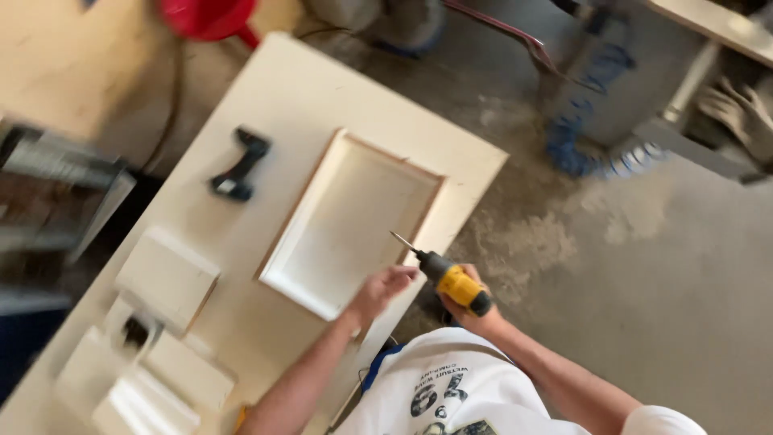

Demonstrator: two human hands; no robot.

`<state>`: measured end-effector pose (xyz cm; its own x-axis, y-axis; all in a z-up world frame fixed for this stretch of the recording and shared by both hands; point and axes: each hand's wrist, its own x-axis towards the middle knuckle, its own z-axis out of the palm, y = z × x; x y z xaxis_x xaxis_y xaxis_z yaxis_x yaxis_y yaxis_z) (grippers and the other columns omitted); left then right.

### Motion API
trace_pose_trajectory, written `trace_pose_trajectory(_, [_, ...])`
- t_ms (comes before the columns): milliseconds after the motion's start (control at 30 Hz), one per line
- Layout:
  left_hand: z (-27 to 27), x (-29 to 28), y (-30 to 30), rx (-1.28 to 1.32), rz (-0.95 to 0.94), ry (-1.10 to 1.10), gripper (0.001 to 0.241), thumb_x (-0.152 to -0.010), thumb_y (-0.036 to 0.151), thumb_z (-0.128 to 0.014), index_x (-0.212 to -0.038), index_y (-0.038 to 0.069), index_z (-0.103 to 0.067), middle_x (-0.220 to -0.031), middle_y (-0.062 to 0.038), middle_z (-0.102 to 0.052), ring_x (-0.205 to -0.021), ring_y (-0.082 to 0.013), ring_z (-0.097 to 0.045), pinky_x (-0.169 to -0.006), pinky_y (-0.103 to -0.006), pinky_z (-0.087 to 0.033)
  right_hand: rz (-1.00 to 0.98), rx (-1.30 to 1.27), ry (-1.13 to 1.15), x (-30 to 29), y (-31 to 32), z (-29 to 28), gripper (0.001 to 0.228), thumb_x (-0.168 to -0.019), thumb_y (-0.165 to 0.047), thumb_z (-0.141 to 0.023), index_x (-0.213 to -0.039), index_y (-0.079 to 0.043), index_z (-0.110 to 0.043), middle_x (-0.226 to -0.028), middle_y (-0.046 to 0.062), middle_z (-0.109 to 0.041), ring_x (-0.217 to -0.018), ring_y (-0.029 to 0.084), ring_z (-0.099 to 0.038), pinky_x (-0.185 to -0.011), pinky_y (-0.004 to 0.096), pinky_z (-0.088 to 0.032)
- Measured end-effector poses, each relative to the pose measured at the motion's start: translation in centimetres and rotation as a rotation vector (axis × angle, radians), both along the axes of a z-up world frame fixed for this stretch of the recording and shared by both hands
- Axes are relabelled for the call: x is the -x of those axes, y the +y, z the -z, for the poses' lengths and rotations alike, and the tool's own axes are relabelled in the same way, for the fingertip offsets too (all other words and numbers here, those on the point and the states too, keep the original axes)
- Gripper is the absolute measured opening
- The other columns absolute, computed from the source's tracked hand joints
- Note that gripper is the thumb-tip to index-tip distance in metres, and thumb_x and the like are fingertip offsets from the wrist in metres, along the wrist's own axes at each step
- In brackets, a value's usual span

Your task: Assembling a wooden drawer using a power drill and screws

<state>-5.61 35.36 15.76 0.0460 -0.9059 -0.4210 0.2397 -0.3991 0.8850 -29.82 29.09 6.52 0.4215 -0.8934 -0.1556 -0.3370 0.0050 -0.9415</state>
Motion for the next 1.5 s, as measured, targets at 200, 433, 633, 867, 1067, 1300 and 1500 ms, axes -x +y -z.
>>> trace_pose_trajectory(200, [-0.6,-1.1,13.1,0.307,-0.446,0.174,0.053,-0.103,0.037,-0.059,-0.14,-0.001,-0.054,-0.136,-0.018,-0.064,-0.123,-0.0288,-0.062,-0.108,-0.0456,-0.048,-0.332,0.006,-0.177,-13.3,12.2,-8.3,0.076,-0.074,-0.019,-0.084,-0.14,-0.018,-0.045,-0.1,0.029,-0.07,-0.089,0.051,-0.071,-0.074,0.057,-0.055])
trace_pose_trajectory(433, [2.3,-13.2,25.6,0.243,-0.979,0.513,0.029,-0.089,0.034,-0.065,-0.101,0.008,-0.069,-0.089,-0.013,-0.075,-0.074,-0.0242,-0.074,-0.067,-0.0354,-0.061,-0.818,0.425,-0.184,-19.8,21.1,-12.6,0.052,-0.083,-0.012,-0.074,-0.133,-0.012,-0.062,-0.127,0.019,-0.064,-0.109,0.045,-0.066,-0.09,0.054,-0.055])
trace_pose_trajectory(633, [5.9,-27.5,28.2,0.288,-1.297,0.56,0.037,-0.082,0.029,-0.076,-0.107,0.005,-0.064,-0.083,-0.012,-0.071,-0.069,-0.0268,-0.074,-0.063,-0.0362,-0.063,-0.703,0.136,0.215,-17.5,23.2,-5.4,0.016,-0.086,-0.029,-0.079,-0.096,-0.018,-0.084,-0.085,0.01,-0.08,-0.086,0.036,-0.075,-0.077,0.046,-0.058])
trace_pose_trajectory(867, [2.7,-40.1,18.2,0.427,-1.378,0.624,0.023,-0.086,0.03,-0.073,-0.078,0.013,-0.06,-0.064,-0.005,-0.061,-0.055,-0.0203,-0.062,-0.051,-0.0377,-0.054,-0.543,-0.211,0.612,-17.2,24.3,-7.6,0.023,-0.095,-0.03,-0.069,-0.086,-0.011,-0.079,-0.078,0.004,-0.08,-0.071,0.013,-0.072,-0.07,0.028,-0.054])
trace_pose_trajectory(1067, [8.8,-48.2,8.9,0.392,-1.463,0.549,0.021,-0.079,0.028,-0.078,-0.088,0.015,-0.065,-0.081,-0.003,-0.068,-0.074,-0.0178,-0.066,-0.069,-0.0356,-0.055,-0.379,-0.177,0.556,-14.1,24.3,-5.4,0.021,-0.094,-0.025,-0.065,-0.079,-0.014,-0.073,-0.073,0.0,-0.079,-0.07,0.009,-0.068,-0.072,0.027,-0.052])
trace_pose_trajectory(1300, [9.5,-48.6,6.3,0.27,-1.455,0.392,0.03,-0.076,0.036,-0.076,-0.091,0.012,-0.066,-0.084,-0.004,-0.066,-0.076,-0.0191,-0.065,-0.07,-0.0364,-0.055,-0.069,-0.406,0.532,-9.5,24.9,-4.3,0.024,-0.094,-0.025,-0.065,-0.076,-0.01,-0.071,-0.07,0.002,-0.075,-0.066,0.009,-0.066,-0.067,0.026,-0.052])
trace_pose_trajectory(1500, [9.0,-48.6,6.1,0.202,-1.474,0.356,0.033,-0.075,0.037,-0.075,-0.092,0.01,-0.066,-0.089,-0.006,-0.067,-0.083,-0.0209,-0.066,-0.078,-0.0352,-0.055,-0.041,-0.393,0.47,-8.8,25.1,-3.8,0.023,-0.095,-0.022,-0.066,-0.077,-0.01,-0.075,-0.064,0.001,-0.072,-0.057,0.008,-0.061,-0.056,0.026,-0.05])
